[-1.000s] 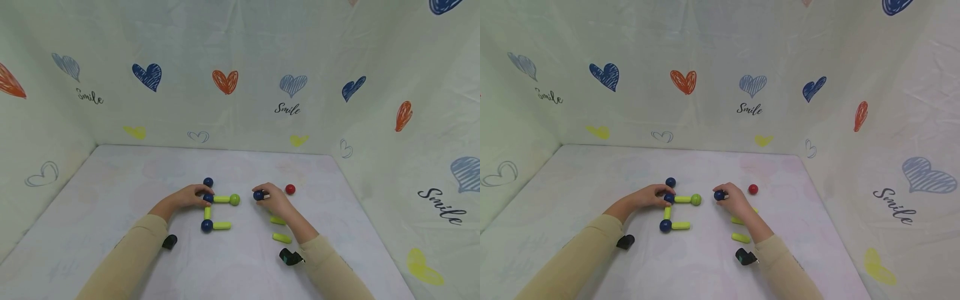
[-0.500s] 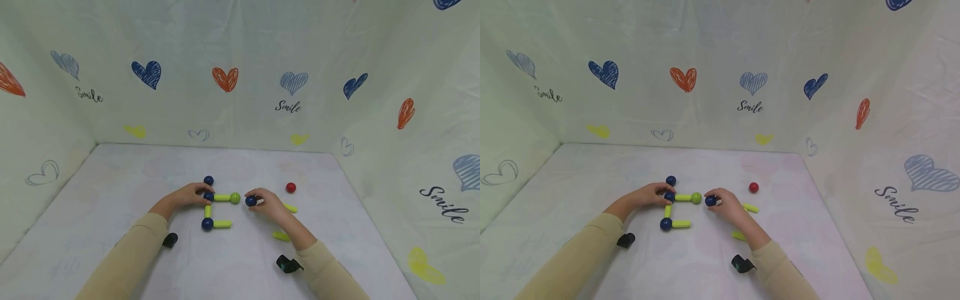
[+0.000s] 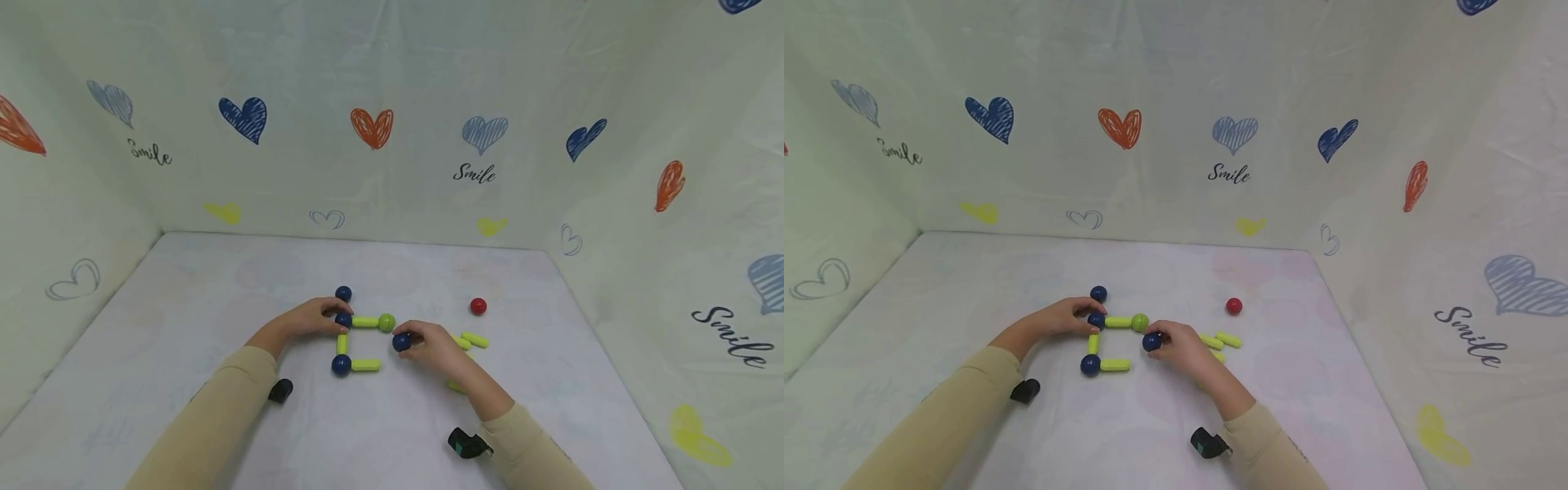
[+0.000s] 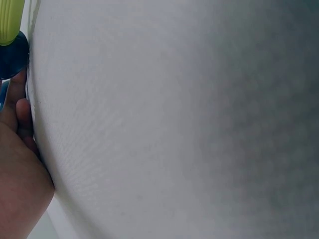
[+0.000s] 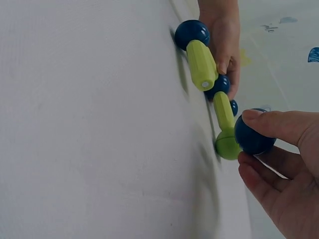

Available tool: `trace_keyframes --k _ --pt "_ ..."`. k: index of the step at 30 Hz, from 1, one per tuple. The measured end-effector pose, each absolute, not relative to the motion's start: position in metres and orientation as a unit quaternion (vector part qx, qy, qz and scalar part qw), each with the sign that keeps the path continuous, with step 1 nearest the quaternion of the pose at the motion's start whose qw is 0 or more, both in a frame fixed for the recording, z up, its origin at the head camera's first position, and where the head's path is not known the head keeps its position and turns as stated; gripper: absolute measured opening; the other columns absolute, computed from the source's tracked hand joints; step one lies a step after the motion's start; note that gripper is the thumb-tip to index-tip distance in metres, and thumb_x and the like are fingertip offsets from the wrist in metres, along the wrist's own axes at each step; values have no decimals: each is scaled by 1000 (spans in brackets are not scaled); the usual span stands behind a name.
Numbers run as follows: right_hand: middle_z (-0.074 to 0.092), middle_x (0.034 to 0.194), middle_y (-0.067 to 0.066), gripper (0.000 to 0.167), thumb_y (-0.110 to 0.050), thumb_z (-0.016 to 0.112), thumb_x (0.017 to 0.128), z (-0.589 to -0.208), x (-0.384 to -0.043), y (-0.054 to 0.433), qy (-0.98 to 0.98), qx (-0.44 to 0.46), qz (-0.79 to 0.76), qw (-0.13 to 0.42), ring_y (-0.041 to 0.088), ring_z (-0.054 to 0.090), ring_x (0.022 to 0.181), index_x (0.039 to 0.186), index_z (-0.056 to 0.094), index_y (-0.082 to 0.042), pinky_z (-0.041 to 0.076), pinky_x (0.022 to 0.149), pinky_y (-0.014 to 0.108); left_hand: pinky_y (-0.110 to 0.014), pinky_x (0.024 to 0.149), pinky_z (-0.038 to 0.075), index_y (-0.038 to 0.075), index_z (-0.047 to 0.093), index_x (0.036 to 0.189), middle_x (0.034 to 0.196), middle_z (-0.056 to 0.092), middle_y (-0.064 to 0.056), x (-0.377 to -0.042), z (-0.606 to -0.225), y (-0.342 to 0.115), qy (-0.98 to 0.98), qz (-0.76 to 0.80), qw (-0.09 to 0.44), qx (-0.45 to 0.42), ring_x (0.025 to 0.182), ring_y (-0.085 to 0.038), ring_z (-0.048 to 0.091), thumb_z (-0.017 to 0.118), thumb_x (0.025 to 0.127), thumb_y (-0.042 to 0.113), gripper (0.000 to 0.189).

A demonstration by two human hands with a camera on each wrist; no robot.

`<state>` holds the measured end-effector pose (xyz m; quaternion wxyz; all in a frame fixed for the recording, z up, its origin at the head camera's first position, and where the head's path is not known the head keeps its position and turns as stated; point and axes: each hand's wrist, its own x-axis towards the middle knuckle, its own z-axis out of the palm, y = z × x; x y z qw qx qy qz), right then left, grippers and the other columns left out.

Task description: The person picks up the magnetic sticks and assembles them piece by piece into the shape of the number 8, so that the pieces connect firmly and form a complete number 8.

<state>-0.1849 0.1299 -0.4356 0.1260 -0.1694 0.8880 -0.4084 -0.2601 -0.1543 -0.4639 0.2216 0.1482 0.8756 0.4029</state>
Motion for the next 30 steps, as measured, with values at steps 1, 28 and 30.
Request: trace_keyframes --k 1,28,30 --pt "63 112 3 35 -6 77 83 -436 -184 130 886 -169 -413 127 21 60 98 116 67 -13 50 87 37 -54 109 28 16 66 119 134 53 -12 -260 -464 -154 877 402 221 146 125 -33 44 78 84 26 38" --pt "59 98 0 31 -3 83 75 -445 -177 121 877 -189 -423 128 16 61 90 97 62 -10 53 76 27 -53 109 28 15 66 119 135 53 -12 -264 -466 -154 875 404 221 149 126 -32 44 78 83 25 39" --pt "59 98 -1 30 -3 83 76 -447 -176 120 876 -195 -421 129 16 61 91 96 63 -10 52 77 27 -53 109 28 15 66 119 135 53 -12 -264 -466 -154 875 404 223 148 126 -32 44 79 83 25 39"
